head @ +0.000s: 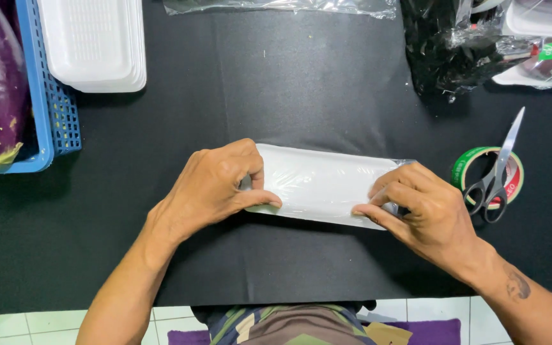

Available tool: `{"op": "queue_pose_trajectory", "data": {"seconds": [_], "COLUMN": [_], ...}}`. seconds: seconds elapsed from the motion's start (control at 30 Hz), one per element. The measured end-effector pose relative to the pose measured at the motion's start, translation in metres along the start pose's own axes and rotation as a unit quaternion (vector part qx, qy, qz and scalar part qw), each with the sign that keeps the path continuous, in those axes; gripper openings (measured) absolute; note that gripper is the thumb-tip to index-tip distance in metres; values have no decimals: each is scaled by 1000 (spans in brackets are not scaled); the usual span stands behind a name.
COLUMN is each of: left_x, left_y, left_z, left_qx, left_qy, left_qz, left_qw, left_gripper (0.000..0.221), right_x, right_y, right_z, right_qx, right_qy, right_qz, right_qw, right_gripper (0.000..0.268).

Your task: Wrapping individual eggplants in plastic film on foam trays and securing them with tape for retail sale.

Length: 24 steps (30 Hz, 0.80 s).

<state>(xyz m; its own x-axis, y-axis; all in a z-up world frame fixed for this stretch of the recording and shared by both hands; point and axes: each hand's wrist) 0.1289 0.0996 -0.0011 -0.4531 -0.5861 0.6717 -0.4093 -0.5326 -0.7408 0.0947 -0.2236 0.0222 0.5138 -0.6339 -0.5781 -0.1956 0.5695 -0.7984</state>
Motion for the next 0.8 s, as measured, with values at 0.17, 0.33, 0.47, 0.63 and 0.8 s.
{"op": "queue_pose_trajectory", "data": {"seconds": [0.17,0.33,0.47,0.63,0.8], "left_x": [-4,82,69,68,67], "left_y": [-11,25,69,71,76], "left_z": [9,2,-7,3,1], "left_qx": [129,244,115,143,144], "left_qy": [21,240,219,203,198], "left_qz": [189,216,280,312,309], "left_qw": [973,914,928,917,919], "left_gripper": [38,24,46,43,51], "right_x": [-2,-1,-4,-2,-4], "right_y": [2,3,3,-4,-7], "right_z": [-4,-9,-7,-12,-25], "right_qx": [11,23,33,67,78], "right_qy": [18,27,-2,-13,-26], "right_qz": [1,-15,-22,-46,-113], "right_qw": [1000,999,999,997,990], "right_gripper": [28,29,29,35,43]}}
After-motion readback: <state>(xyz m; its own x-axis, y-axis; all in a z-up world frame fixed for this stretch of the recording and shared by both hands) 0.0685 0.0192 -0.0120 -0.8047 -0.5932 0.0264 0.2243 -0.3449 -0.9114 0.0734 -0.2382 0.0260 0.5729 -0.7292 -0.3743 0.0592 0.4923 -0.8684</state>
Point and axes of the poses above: each hand's wrist, its own z-axis towards the middle knuckle, its own y-axis out of the palm, x = y × z, and after that the axes turned 3 degrees about y, right-handed
